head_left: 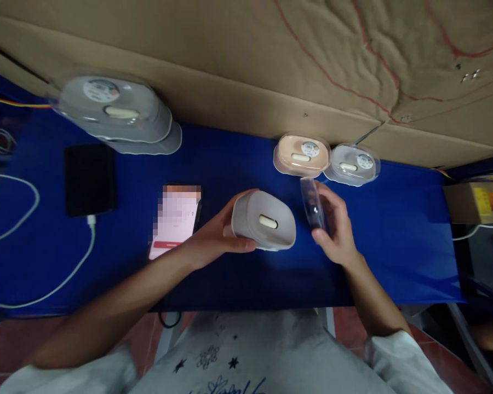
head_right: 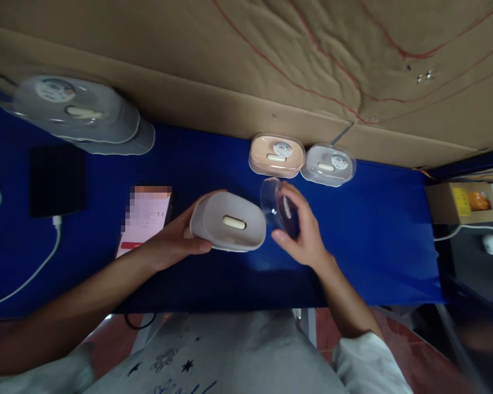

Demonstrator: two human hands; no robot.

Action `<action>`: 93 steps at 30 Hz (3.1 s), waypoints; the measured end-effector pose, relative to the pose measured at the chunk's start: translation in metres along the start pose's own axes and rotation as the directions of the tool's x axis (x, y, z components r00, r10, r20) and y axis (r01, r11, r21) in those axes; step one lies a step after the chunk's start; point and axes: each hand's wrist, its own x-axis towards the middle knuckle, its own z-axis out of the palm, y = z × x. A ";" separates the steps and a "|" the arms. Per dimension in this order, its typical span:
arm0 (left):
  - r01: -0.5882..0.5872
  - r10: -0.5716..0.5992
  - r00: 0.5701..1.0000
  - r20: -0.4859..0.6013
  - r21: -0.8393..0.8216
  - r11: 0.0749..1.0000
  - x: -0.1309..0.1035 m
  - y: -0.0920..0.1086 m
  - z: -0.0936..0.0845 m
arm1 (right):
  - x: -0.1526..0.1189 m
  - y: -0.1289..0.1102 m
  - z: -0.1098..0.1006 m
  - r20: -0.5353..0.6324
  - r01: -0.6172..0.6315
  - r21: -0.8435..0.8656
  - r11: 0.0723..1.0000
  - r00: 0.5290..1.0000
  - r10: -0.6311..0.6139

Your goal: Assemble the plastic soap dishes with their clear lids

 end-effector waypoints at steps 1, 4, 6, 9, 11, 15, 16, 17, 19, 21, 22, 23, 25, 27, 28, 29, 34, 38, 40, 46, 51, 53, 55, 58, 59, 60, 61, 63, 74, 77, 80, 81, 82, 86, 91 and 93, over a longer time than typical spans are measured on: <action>0.008 -0.008 1.000 0.030 -0.007 1.000 -0.001 0.000 0.001 | -0.001 -0.005 0.002 0.046 0.051 0.034 0.998 0.998 -0.052; 0.012 -0.007 0.994 0.113 -0.040 0.999 -0.001 -0.003 0.005 | -0.005 -0.019 0.011 0.181 0.191 0.053 0.980 0.963 -0.197; 0.003 0.005 0.987 0.160 -0.051 0.999 -0.001 -0.005 0.007 | -0.007 -0.023 0.019 0.213 0.236 0.063 0.970 0.946 -0.244; -0.018 0.024 0.982 0.189 -0.031 0.999 0.000 -0.006 0.009 | -0.010 -0.024 0.025 0.199 0.248 0.064 0.967 0.946 -0.256; -0.033 0.031 0.981 0.192 0.006 0.999 -0.001 -0.006 0.009 | -0.012 -0.023 0.027 0.189 0.269 0.032 0.963 0.944 -0.271; -0.082 0.069 0.976 0.206 0.054 0.995 -0.002 -0.005 0.007 | -0.013 -0.021 0.026 0.181 0.333 -0.017 0.943 0.928 -0.325; -0.091 0.078 0.974 0.213 0.049 0.995 -0.002 -0.006 0.007 | -0.013 -0.021 0.026 0.175 0.335 0.001 0.942 0.928 -0.330; -0.095 0.084 0.971 0.222 0.041 0.995 -0.003 -0.007 0.006 | -0.013 -0.021 0.026 0.169 0.329 0.029 0.944 0.929 -0.330; -0.094 0.087 0.967 0.239 0.020 0.995 -0.003 -0.010 0.006 | -0.012 -0.022 0.025 0.163 0.314 0.077 0.946 0.932 -0.323; -0.096 0.094 0.964 0.248 -0.005 0.995 -0.004 -0.013 0.005 | -0.012 -0.023 0.026 0.161 0.320 0.092 0.943 0.930 -0.331; -0.097 0.098 0.963 0.251 -0.017 0.995 -0.004 -0.014 0.005 | -0.012 -0.023 0.027 0.159 0.326 0.093 0.941 0.928 -0.337; -0.096 0.100 0.963 0.251 -0.029 0.995 -0.004 -0.015 0.006 | -0.012 -0.024 0.027 0.158 0.327 0.095 0.940 0.927 -0.339; -0.086 0.094 0.964 0.249 -0.044 0.995 -0.004 -0.015 0.006 | -0.012 -0.027 0.029 0.164 0.303 0.106 0.947 0.934 -0.317; -0.061 0.071 0.967 0.246 -0.047 0.997 -0.004 -0.014 0.008 | -0.009 -0.030 0.028 0.189 0.251 0.109 0.962 0.945 -0.268; -0.044 0.052 0.969 0.242 -0.040 0.998 -0.004 -0.013 0.009 | -0.008 -0.030 0.027 0.205 0.225 0.105 0.969 0.948 -0.243; -0.026 0.031 0.972 0.232 -0.023 0.999 -0.004 -0.011 0.010 | -0.007 -0.030 0.024 0.224 0.206 0.094 0.974 0.949 -0.223; -0.054 0.045 0.998 0.044 0.237 0.970 -0.005 -0.001 0.010 | -0.014 -0.011 -0.020 0.272 0.141 -0.161 0.977 0.958 -0.093; -0.084 0.101 0.994 -0.032 0.350 0.933 -0.004 0.007 0.005 | -0.044 0.024 -0.078 0.269 0.052 -0.472 0.880 0.959 0.088; -0.098 0.109 0.994 -0.006 0.388 0.916 -0.003 0.007 0.004 | -0.060 0.048 -0.108 0.197 0.018 -0.577 0.817 0.973 0.117; -0.311 0.321 0.943 0.090 0.585 0.749 -0.001 0.001 0.006 | -0.078 0.137 -0.173 -0.179 -0.213 -0.793 0.571 0.977 0.116; -0.362 0.378 0.913 0.156 0.736 0.572 0.006 0.008 0.010 | -0.051 0.172 -0.175 -0.196 -0.187 -0.709 0.680 0.978 0.066; -0.399 0.417 0.884 0.213 0.808 0.433 0.019 0.016 0.015 | -0.039 0.171 -0.166 -0.189 -0.179 -0.705 0.687 0.980 0.061; -0.420 0.446 0.848 0.285 0.876 0.238 0.042 0.026 0.022 | -0.029 0.167 -0.155 -0.186 -0.167 -0.705 0.689 0.981 0.048; -0.412 0.441 0.807 0.393 0.909 -0.056 0.080 0.043 0.026 | -0.015 0.158 -0.140 -0.172 -0.159 -0.702 0.694 0.984 0.051; -0.364 0.441 0.815 0.376 0.924 -0.115 0.089 0.048 0.024 | -0.012 0.155 -0.136 -0.166 -0.157 -0.701 0.696 0.985 0.054; -0.322 0.440 0.825 0.355 0.935 -0.151 0.096 0.052 0.022 | -0.008 0.151 -0.131 -0.161 -0.153 -0.699 0.698 0.986 0.055; -0.296 0.443 0.830 0.339 0.941 -0.165 0.097 0.054 0.017 | -0.005 0.147 -0.127 -0.153 -0.145 -0.697 0.702 0.987 0.051; -0.271 0.454 0.831 0.323 0.946 -0.177 0.087 0.054 0.005 | 0.001 0.139 -0.117 -0.126 -0.114 -0.695 0.710 0.991 0.036; -0.355 0.453 0.840 0.300 0.934 0.040 -0.024 -0.003 -0.009 | 0.049 0.048 -0.034 0.026 0.088 -0.541 0.837 0.996 -0.088; -0.321 0.419 0.873 0.251 0.941 0.104 -0.014 -0.006 -0.003 | 0.032 0.006 0.002 0.277 0.297 -0.286 0.911 0.936 -0.218; -0.362 0.329 0.901 0.281 0.907 0.217 -0.002 -0.009 -0.004 | 0.009 -0.017 0.028 0.397 0.374 -0.158 0.914 0.872 -0.288; -0.377 0.310 0.905 0.291 0.887 0.268 0.000 -0.011 -0.004 | 0.004 -0.020 0.032 0.386 0.363 -0.141 0.921 0.877 -0.287; -0.382 0.300 0.909 0.290 0.865 0.324 0.001 -0.013 -0.005 | 0.000 -0.020 0.035 0.364 0.348 -0.113 0.931 0.886 -0.287; -0.323 0.275 0.939 0.208 0.811 0.488 -0.002 -0.019 -0.009 | -0.001 -0.010 0.029 0.271 0.285 0.077 0.956 0.916 -0.295; -0.284 0.273 0.945 0.181 0.867 0.410 -0.008 -0.016 -0.013 | 0.005 0.014 0.012 0.197 0.181 -0.023 0.983 0.965 -0.173; -0.283 0.244 0.949 0.200 0.880 0.381 -0.010 -0.011 -0.014 | 0.007 0.025 0.007 0.164 0.144 -0.122 0.982 0.979 -0.124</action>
